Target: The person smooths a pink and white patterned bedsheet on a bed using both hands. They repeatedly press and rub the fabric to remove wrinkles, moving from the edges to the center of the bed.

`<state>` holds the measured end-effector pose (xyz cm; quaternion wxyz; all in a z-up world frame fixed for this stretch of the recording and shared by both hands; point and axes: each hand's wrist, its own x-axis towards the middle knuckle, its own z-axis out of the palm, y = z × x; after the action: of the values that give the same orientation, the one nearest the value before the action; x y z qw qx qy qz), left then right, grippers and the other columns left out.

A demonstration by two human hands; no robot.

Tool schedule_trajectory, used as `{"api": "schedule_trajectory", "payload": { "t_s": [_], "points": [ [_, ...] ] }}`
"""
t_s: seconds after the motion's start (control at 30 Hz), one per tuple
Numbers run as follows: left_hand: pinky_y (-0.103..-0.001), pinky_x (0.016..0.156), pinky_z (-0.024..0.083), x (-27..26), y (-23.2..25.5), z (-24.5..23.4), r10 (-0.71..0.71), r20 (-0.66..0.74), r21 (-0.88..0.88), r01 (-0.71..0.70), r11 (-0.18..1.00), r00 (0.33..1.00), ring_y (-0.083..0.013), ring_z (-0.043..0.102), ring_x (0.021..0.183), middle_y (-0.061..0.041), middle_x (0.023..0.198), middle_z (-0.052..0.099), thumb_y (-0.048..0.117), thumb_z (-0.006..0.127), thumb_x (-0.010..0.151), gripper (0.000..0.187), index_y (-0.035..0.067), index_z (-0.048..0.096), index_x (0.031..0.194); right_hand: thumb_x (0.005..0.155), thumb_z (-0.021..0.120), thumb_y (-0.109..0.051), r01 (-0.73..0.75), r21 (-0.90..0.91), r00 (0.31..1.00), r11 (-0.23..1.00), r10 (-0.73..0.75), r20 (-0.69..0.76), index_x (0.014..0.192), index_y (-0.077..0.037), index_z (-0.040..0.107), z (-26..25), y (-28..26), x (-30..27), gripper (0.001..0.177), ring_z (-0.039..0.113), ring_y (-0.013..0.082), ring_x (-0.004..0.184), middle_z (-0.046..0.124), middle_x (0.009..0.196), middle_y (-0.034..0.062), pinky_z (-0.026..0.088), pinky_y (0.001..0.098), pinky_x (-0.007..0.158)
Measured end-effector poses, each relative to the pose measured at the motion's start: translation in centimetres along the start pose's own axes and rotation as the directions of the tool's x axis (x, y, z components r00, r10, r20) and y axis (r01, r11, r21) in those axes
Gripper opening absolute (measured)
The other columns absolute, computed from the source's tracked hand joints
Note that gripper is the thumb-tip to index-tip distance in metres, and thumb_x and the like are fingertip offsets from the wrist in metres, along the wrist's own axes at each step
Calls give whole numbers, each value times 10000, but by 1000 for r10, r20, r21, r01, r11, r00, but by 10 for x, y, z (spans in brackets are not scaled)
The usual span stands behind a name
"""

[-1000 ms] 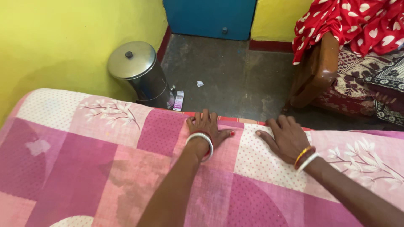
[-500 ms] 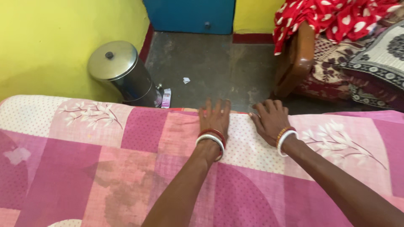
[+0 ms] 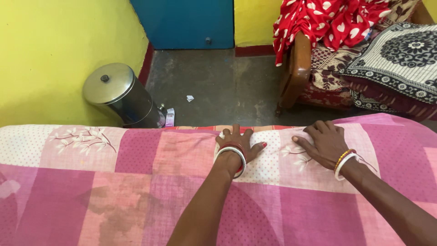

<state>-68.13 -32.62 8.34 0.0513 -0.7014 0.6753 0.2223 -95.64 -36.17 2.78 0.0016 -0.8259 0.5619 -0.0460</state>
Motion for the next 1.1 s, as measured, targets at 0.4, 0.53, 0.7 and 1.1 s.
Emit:
{"api": "schedule_trajectory", "payload": {
  "t_s": [0.4, 0.53, 0.7, 1.1],
  "points": [
    [-679, 1158, 247, 7, 5, 8, -28, 62, 28, 26, 999, 998, -490, 231, 1494, -164, 1671, 181, 751, 663, 808, 897, 283, 420, 1534, 1031, 325, -553, -65, -26, 976, 998, 69, 207, 1112, -166, 619, -25, -13, 10, 492, 645, 305, 937, 688, 1001, 110, 421, 474, 944],
    [-706, 1177, 154, 12, 17, 37, -123, -33, 18, 123, 992, 992, -555, 94, 1514, -164, 1669, 155, 645, 668, 872, 874, 303, 296, 1586, 1012, 388, -474, -46, 21, 994, 999, 47, -96, 1037, -134, 628, -3, -14, 15, 417, 535, 308, 1007, 584, 1048, 134, 403, 464, 902],
    [-730, 1120, 171, 6, 47, 67, 85, -290, 373, 31, 927, 953, -557, 86, 1493, -168, 1651, 120, 328, 584, 983, 735, 293, 183, 1597, 1037, 375, -450, -62, 53, 996, 997, 65, -54, 1120, -136, 617, 3, -6, 19, 405, 494, 332, 1089, 567, 1143, 148, 388, 499, 950],
    [-609, 1171, 322, -7, 95, 42, 82, 61, 241, -94, 966, 995, -504, 266, 1514, -267, 1649, 262, 212, 764, 870, 863, 206, 296, 1594, 985, 460, -429, 11, 56, 995, 998, -6, -96, 1481, -116, 450, 17, 57, -37, 586, 370, 397, 1432, 425, 1538, 178, 327, 572, 1113]
  ]
}}
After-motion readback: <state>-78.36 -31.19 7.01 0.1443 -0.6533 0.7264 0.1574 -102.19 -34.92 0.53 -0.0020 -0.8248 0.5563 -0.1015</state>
